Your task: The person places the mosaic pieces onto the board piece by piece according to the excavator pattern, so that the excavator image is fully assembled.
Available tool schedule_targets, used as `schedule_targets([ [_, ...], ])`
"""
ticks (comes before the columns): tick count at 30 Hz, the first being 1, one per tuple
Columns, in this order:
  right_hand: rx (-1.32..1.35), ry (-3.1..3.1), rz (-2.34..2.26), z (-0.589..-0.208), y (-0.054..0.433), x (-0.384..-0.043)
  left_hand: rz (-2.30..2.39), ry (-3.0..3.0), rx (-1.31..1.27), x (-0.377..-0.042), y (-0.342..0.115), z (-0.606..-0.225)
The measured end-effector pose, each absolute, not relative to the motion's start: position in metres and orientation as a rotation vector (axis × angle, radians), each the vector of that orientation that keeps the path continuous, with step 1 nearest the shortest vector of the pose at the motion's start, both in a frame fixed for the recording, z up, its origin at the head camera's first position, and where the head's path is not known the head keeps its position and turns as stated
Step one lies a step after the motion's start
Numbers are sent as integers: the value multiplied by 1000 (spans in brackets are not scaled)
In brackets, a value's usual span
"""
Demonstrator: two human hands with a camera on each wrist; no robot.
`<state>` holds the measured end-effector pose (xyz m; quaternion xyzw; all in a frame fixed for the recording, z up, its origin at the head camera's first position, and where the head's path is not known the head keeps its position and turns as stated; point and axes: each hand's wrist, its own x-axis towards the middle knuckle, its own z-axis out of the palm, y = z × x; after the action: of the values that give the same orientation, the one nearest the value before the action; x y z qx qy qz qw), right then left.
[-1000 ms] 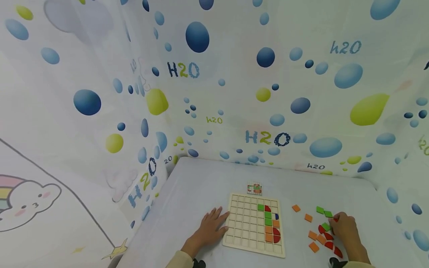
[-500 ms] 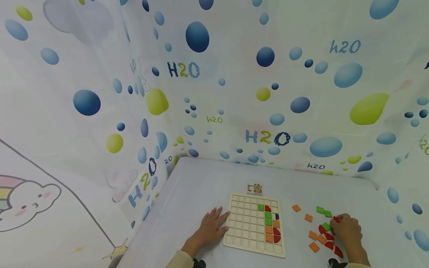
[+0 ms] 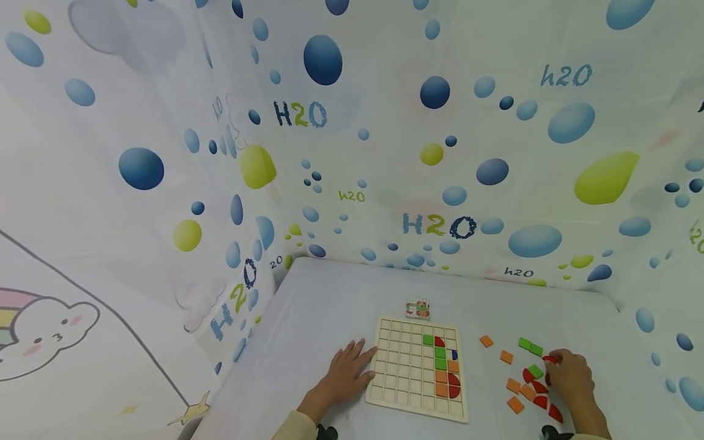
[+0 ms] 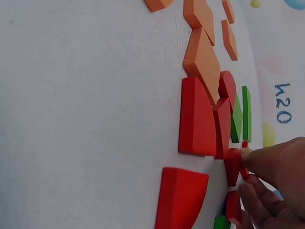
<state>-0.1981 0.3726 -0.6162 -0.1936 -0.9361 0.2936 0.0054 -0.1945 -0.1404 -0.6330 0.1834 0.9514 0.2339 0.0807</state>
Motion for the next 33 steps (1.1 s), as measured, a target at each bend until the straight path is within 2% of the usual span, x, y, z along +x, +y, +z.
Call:
schedule_targets([
  [10, -490, -2940, 992, -622, 382, -196, 731, 2844, 558, -194, -140, -633],
  [19, -516, -2822, 982, -632, 384, -204, 728, 2841, 553, -194, -140, -632],
  [24, -499, -2750, 1052, -623, 364, -211, 711, 2844, 544, -195, -141, -632],
  [33, -135, -2839, 1061, -608, 296, -224, 718, 2847, 557, -195, -141, -633],
])
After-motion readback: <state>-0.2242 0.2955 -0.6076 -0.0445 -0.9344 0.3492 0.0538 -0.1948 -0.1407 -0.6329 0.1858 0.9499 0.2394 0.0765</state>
